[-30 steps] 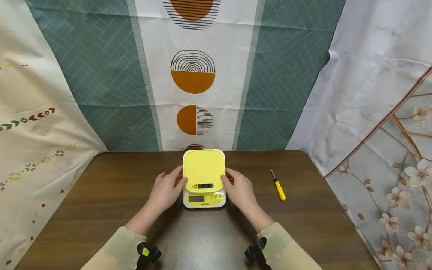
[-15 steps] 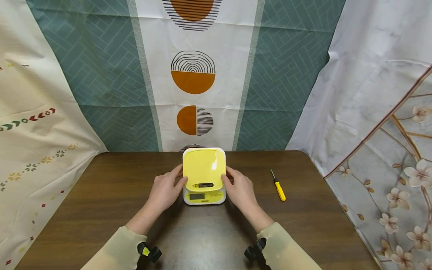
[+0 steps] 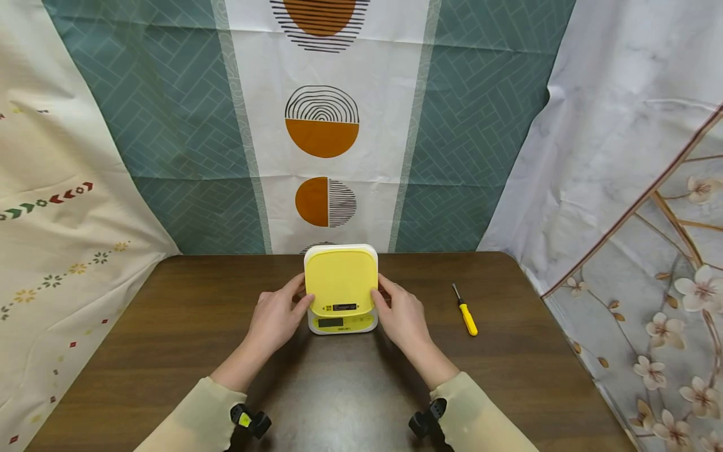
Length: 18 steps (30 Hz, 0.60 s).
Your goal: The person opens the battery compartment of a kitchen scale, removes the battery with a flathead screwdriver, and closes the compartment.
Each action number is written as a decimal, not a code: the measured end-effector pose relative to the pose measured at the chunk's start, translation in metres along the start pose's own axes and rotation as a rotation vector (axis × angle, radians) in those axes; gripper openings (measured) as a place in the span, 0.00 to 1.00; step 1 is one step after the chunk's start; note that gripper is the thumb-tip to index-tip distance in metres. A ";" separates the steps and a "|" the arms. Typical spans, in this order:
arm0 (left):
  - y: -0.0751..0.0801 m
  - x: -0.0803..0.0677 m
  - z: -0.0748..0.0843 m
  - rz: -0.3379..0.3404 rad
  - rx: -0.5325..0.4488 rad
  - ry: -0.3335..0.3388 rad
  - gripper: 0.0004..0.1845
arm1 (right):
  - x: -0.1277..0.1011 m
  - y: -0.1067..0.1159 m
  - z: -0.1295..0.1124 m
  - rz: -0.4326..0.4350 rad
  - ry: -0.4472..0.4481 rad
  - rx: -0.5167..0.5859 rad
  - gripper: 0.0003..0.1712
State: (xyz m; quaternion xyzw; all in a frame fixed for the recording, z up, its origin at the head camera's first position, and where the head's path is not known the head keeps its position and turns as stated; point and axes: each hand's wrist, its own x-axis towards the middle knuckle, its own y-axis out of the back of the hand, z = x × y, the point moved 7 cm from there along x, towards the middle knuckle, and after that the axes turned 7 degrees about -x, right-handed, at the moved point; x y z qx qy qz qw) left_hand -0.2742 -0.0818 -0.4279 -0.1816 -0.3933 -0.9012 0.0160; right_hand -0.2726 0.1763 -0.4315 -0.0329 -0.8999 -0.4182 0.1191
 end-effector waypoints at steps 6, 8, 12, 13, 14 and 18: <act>0.002 0.001 0.003 -0.010 -0.040 0.021 0.30 | 0.000 0.004 0.001 0.010 -0.010 0.011 0.30; 0.003 0.001 0.004 -0.014 -0.055 0.033 0.31 | 0.000 0.006 0.000 0.012 -0.010 0.017 0.30; 0.004 0.001 0.003 -0.014 -0.068 0.042 0.32 | -0.001 0.008 -0.002 0.017 0.005 0.032 0.29; 0.005 0.001 0.004 -0.011 -0.070 0.041 0.32 | -0.001 0.009 -0.002 0.020 0.009 0.033 0.29; 0.005 0.001 0.004 -0.006 -0.071 0.041 0.31 | -0.001 0.009 -0.003 0.023 0.011 0.034 0.28; 0.008 0.000 0.004 0.023 -0.070 0.031 0.31 | -0.001 0.010 -0.003 0.033 0.015 0.045 0.27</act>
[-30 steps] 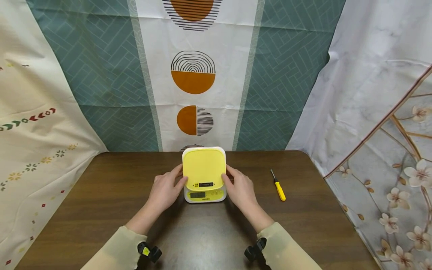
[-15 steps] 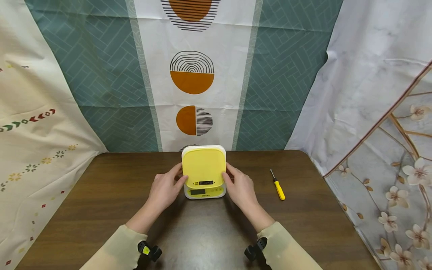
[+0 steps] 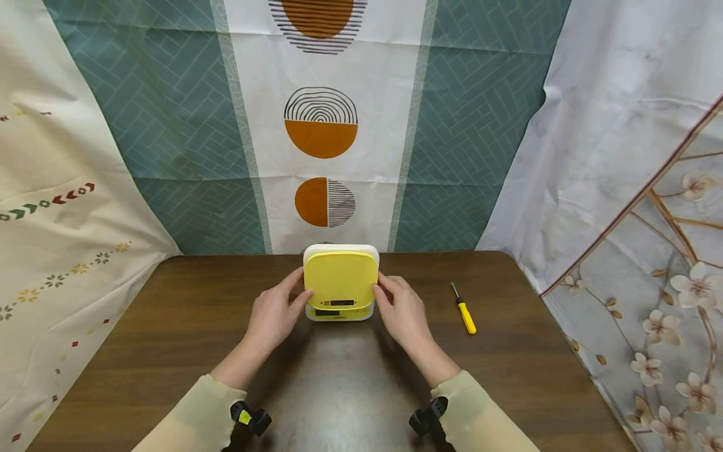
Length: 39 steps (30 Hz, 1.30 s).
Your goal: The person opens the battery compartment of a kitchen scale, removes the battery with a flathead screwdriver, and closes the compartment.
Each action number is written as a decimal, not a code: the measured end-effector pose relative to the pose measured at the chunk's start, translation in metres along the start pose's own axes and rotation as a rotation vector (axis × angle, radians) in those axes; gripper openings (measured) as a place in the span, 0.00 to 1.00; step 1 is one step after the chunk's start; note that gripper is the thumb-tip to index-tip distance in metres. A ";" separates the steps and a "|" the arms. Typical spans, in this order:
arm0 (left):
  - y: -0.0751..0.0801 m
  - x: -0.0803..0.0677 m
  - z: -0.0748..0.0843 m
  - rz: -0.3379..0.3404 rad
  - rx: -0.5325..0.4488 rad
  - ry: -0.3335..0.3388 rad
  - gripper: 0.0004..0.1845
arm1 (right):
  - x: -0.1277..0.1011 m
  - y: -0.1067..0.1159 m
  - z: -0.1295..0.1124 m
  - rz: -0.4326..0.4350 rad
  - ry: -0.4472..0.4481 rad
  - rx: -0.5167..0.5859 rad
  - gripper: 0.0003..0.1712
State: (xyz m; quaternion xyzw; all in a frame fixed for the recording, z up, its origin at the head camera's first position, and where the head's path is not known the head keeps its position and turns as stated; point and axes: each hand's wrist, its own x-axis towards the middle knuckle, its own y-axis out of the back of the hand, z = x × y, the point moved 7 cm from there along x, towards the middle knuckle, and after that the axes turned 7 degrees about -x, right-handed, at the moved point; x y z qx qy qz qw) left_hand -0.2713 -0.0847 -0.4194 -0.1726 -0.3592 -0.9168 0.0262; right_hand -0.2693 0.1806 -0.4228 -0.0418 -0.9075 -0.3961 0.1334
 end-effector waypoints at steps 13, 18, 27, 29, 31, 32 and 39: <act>0.002 -0.001 0.004 0.060 -0.037 -0.015 0.31 | 0.001 0.002 0.004 0.028 -0.013 0.028 0.25; 0.002 -0.001 0.004 0.087 -0.043 -0.027 0.31 | 0.001 0.003 0.004 0.036 -0.012 0.045 0.25; 0.002 0.000 0.003 0.123 -0.068 -0.046 0.30 | 0.002 0.002 0.006 0.030 -0.031 0.085 0.25; 0.001 0.000 0.002 0.123 -0.075 -0.040 0.30 | 0.002 0.002 0.006 0.028 -0.031 0.095 0.25; 0.000 0.000 0.002 0.123 -0.083 -0.038 0.30 | 0.002 0.001 0.007 0.024 -0.036 0.105 0.25; 0.000 0.000 0.002 0.126 -0.087 -0.045 0.29 | 0.003 0.001 0.008 0.021 -0.040 0.111 0.25; -0.001 0.000 0.004 0.143 -0.086 -0.077 0.28 | 0.003 -0.001 0.010 -0.001 -0.055 0.145 0.27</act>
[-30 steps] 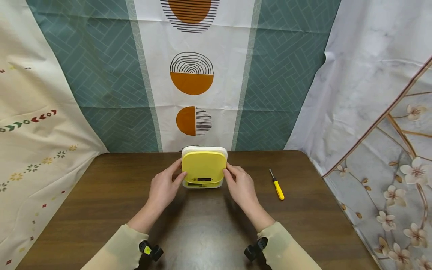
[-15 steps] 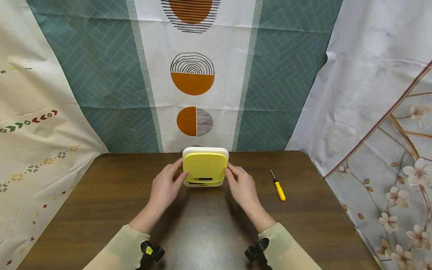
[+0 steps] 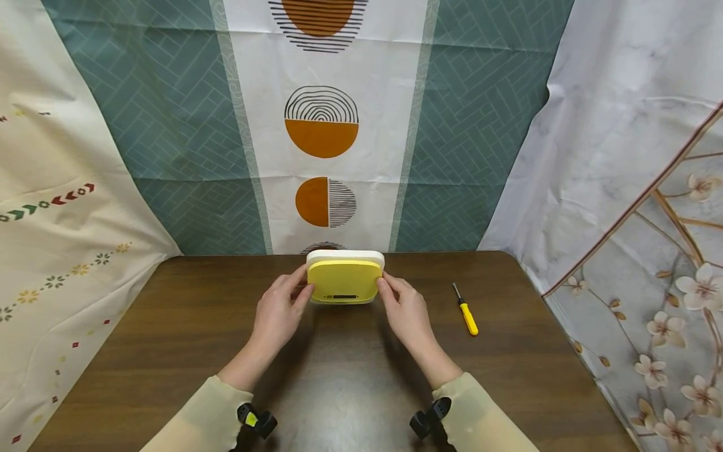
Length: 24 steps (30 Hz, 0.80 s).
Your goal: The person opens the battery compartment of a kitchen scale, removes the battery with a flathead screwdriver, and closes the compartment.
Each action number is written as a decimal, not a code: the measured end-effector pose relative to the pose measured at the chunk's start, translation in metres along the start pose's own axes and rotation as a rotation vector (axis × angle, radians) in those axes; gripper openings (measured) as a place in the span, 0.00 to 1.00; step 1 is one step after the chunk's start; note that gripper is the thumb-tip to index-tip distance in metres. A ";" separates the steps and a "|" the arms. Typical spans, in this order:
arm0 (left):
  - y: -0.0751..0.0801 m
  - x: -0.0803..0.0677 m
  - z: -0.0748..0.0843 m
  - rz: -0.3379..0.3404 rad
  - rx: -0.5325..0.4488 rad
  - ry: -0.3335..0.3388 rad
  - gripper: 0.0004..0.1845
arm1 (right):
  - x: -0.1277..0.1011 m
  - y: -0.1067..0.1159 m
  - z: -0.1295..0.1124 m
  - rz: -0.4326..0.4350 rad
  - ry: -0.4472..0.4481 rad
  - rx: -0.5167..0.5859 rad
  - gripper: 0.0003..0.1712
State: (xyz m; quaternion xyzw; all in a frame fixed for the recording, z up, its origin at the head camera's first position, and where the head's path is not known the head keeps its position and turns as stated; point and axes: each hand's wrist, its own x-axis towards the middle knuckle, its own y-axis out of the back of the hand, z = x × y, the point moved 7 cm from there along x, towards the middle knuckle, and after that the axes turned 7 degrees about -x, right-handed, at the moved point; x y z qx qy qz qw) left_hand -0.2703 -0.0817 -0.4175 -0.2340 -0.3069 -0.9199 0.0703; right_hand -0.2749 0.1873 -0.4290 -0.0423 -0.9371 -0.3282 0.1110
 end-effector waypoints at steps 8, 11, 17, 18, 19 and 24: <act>0.000 -0.002 -0.001 -0.005 0.018 0.011 0.27 | 0.000 0.000 -0.003 0.013 0.010 0.032 0.27; -0.001 -0.002 -0.001 -0.011 0.015 0.016 0.27 | 0.000 -0.001 -0.002 0.005 0.009 0.034 0.28; -0.002 -0.002 0.000 -0.015 0.001 -0.002 0.28 | -0.001 -0.004 0.000 -0.037 -0.008 0.054 0.31; -0.002 -0.002 0.000 -0.016 -0.001 -0.003 0.28 | -0.002 -0.004 0.001 -0.042 -0.014 0.056 0.32; -0.002 -0.003 -0.001 -0.020 -0.003 -0.004 0.28 | -0.002 -0.004 0.001 -0.048 -0.019 0.059 0.32; -0.004 -0.004 -0.003 -0.052 -0.008 0.008 0.30 | -0.004 -0.006 0.004 -0.070 -0.028 0.071 0.34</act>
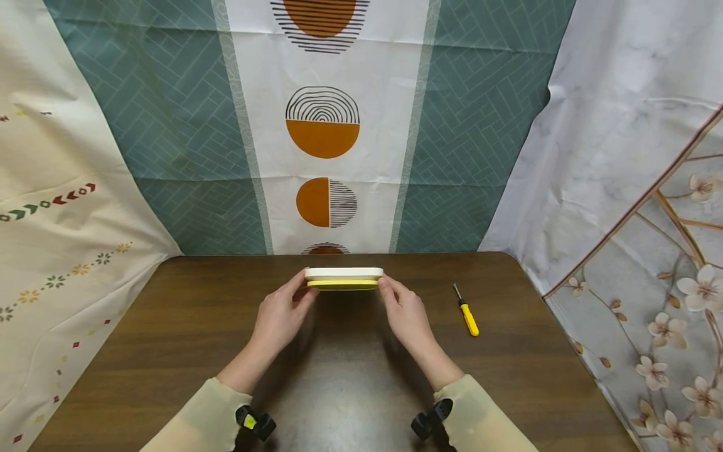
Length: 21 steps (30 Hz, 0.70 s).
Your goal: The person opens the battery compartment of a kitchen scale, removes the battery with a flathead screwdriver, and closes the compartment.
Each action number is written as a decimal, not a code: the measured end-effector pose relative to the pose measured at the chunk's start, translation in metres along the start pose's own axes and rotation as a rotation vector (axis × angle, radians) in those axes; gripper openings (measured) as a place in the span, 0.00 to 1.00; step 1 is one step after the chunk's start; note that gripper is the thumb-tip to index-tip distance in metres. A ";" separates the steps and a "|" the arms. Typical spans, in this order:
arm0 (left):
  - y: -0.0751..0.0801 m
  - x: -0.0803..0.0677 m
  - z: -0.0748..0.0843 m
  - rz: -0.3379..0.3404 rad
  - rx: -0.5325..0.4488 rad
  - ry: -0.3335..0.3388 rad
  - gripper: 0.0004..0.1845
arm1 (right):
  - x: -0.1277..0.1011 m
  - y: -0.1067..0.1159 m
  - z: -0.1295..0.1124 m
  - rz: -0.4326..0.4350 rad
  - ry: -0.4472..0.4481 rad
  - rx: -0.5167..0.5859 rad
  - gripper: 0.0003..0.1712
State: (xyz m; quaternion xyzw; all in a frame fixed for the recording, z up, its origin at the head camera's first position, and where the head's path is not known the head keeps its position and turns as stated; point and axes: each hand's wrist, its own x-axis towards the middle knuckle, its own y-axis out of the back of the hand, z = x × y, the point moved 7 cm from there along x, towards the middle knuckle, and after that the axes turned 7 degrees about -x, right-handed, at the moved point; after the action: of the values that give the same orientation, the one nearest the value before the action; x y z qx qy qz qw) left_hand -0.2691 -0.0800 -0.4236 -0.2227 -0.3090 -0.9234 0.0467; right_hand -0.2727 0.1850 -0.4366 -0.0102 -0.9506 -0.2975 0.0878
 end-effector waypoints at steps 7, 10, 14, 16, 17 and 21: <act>-0.003 -0.002 -0.005 -0.092 -0.007 0.073 0.40 | 0.001 -0.002 0.003 -0.004 0.002 0.025 0.32; -0.004 -0.002 -0.006 -0.126 -0.012 0.098 0.43 | 0.002 -0.003 0.002 0.001 0.006 0.034 0.30; -0.004 -0.002 -0.006 -0.152 -0.008 0.113 0.45 | 0.003 -0.004 0.002 0.007 0.009 0.036 0.29; -0.004 -0.003 -0.006 -0.161 -0.010 0.123 0.44 | 0.003 -0.005 0.002 0.007 0.011 0.037 0.28; -0.005 -0.003 -0.006 -0.165 -0.013 0.128 0.44 | 0.003 -0.005 0.003 0.008 0.009 0.036 0.28; -0.007 -0.007 -0.006 -0.182 -0.026 0.138 0.44 | 0.001 -0.006 0.004 0.004 0.010 0.048 0.28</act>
State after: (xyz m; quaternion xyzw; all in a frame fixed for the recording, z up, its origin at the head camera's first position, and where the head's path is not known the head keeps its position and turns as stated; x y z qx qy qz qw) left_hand -0.2672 -0.0785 -0.4350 -0.1302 -0.3121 -0.9409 -0.0188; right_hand -0.2748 0.1820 -0.4427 -0.0087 -0.9571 -0.2743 0.0933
